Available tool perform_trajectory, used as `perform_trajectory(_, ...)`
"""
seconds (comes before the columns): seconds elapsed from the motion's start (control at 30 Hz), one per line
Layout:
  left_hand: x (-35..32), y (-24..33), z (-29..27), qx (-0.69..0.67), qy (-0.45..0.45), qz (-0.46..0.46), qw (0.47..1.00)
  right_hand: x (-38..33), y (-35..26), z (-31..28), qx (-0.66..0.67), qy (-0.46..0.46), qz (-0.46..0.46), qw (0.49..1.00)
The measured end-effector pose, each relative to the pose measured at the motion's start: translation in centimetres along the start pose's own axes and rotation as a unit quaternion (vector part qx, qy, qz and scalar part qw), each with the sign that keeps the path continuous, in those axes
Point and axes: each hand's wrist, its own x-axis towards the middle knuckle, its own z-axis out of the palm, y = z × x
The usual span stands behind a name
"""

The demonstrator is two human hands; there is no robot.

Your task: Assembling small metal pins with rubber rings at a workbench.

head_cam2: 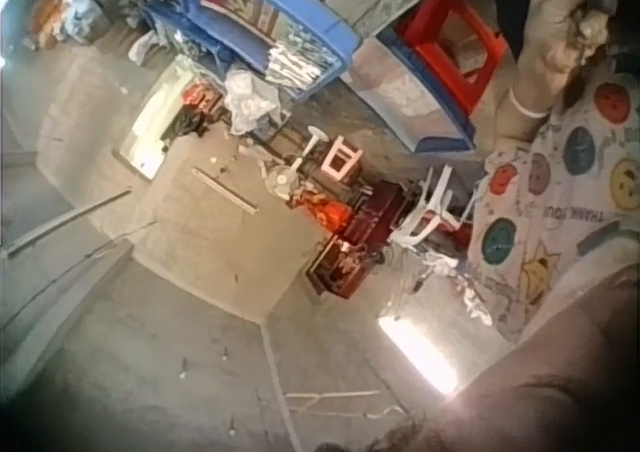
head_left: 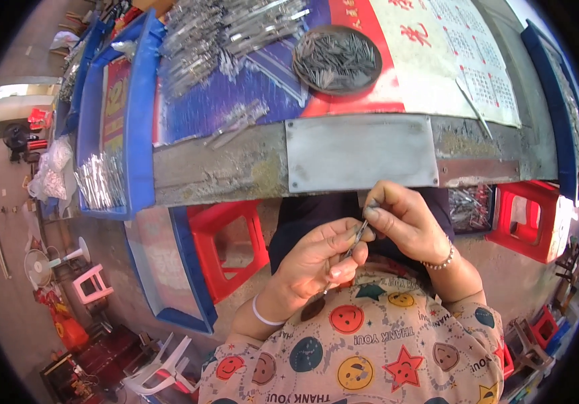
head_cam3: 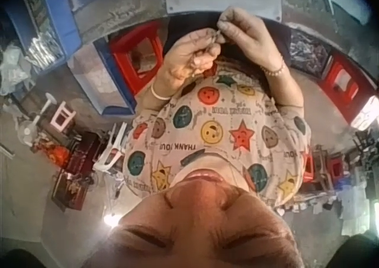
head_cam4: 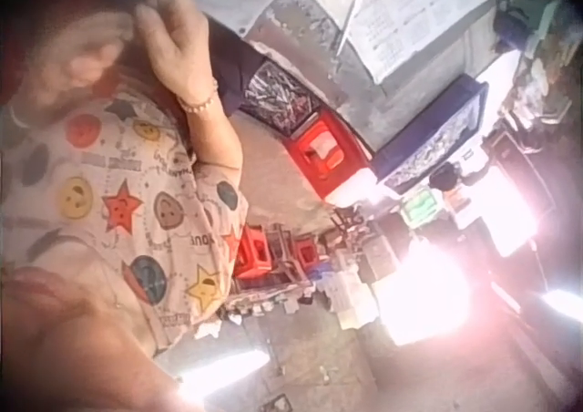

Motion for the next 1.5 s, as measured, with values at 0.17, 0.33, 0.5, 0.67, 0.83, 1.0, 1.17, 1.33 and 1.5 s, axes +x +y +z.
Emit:
perform_trajectory(0.17, -1.3, 2.5, 1.9, 0.204, 0.039, 0.107, 0.972, -0.5, -2.2, -0.6, -0.055, 0.05, -0.049, 0.996)
perform_trajectory(0.33, -4.0, 8.5, 5.8, 0.446, 0.134, 0.332, 0.82, 1.3, -2.6, -2.6, -0.365, 0.254, -0.275, 0.853)
perform_trajectory(0.5, -2.8, 18.3, 9.3, 0.641, 0.224, 0.483, 0.552, 2.4, -1.5, -3.8, -0.398, 0.292, -0.307, 0.814)
perform_trajectory(0.67, 2.3, 31.0, 11.1, 0.757, 0.229, 0.571, 0.221, 2.6, -2.0, -3.6, -0.373, 0.296, -0.279, 0.834)
perform_trajectory(0.83, 8.3, 41.5, 8.4, 0.799, 0.221, 0.548, 0.112, 2.7, -1.8, -4.2, -0.38, 0.284, -0.292, 0.831)
perform_trajectory(1.0, 11.6, 46.4, 6.2, 0.844, 0.261, 0.463, 0.073, 2.9, -1.8, -4.3, -0.388, 0.293, -0.297, 0.822)
perform_trajectory(1.17, 12.5, 47.8, 5.8, 0.865, 0.264, 0.422, 0.068, 3.0, -1.8, -4.4, -0.368, 0.296, -0.293, 0.831)
perform_trajectory(1.33, 10.3, 46.1, 7.4, 0.843, 0.27, 0.457, 0.081, 2.9, -1.8, -4.2, -0.377, 0.299, -0.3, 0.824)
perform_trajectory(1.5, 5.8, 42.2, 8.6, 0.819, 0.272, 0.483, 0.151, 2.7, -1.5, -4.0, -0.382, 0.294, -0.297, 0.824)
